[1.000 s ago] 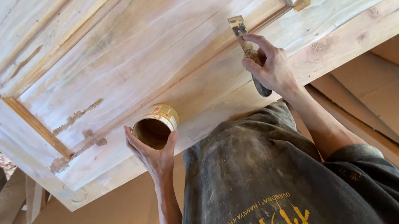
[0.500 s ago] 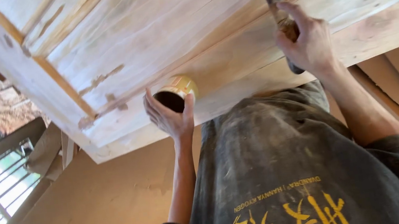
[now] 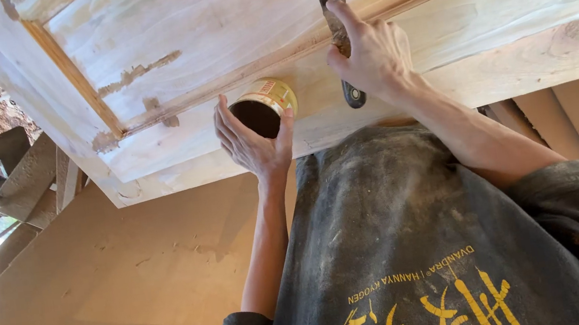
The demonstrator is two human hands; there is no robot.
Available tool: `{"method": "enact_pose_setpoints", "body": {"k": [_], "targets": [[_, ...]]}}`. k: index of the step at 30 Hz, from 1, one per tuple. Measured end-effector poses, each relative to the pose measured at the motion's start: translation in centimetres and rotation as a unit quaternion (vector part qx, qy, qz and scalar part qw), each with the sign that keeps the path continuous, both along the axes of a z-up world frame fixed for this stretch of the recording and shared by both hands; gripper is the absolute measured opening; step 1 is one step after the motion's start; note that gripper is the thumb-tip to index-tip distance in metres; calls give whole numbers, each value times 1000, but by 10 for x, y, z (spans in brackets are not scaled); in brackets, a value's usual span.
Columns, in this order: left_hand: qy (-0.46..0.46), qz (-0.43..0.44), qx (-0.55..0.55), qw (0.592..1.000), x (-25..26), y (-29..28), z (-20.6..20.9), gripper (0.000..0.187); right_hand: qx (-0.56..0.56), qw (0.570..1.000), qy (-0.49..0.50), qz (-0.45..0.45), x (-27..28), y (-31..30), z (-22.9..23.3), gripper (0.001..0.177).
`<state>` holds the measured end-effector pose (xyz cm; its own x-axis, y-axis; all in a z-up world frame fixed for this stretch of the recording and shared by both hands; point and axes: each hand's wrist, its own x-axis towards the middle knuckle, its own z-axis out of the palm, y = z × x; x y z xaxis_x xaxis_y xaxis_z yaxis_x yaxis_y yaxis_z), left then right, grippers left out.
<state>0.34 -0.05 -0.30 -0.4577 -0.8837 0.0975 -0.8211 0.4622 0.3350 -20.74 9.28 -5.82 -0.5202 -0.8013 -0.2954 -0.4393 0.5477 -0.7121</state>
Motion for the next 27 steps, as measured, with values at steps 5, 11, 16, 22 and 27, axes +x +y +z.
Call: {"method": "enact_pose_setpoints", "body": {"k": [5, 11, 16, 22, 27], "targets": [[0, 0, 8, 1000, 2, -2, 0, 99, 45, 999, 27, 12, 12, -13, -2, 55], [1, -2, 12, 1000, 3, -4, -1, 101, 45, 996, 68, 22, 15, -14, -16, 56], [6, -2, 5, 1000, 1, -4, -1, 100, 74, 994, 72, 36, 11, -14, -16, 54], [7, 2, 11, 1000, 1, -4, 1, 101, 92, 989, 107, 51, 8, -9, -19, 59], [6, -2, 1, 1000, 1, -5, 1, 97, 53, 994, 86, 31, 8, -8, -16, 57]]}}
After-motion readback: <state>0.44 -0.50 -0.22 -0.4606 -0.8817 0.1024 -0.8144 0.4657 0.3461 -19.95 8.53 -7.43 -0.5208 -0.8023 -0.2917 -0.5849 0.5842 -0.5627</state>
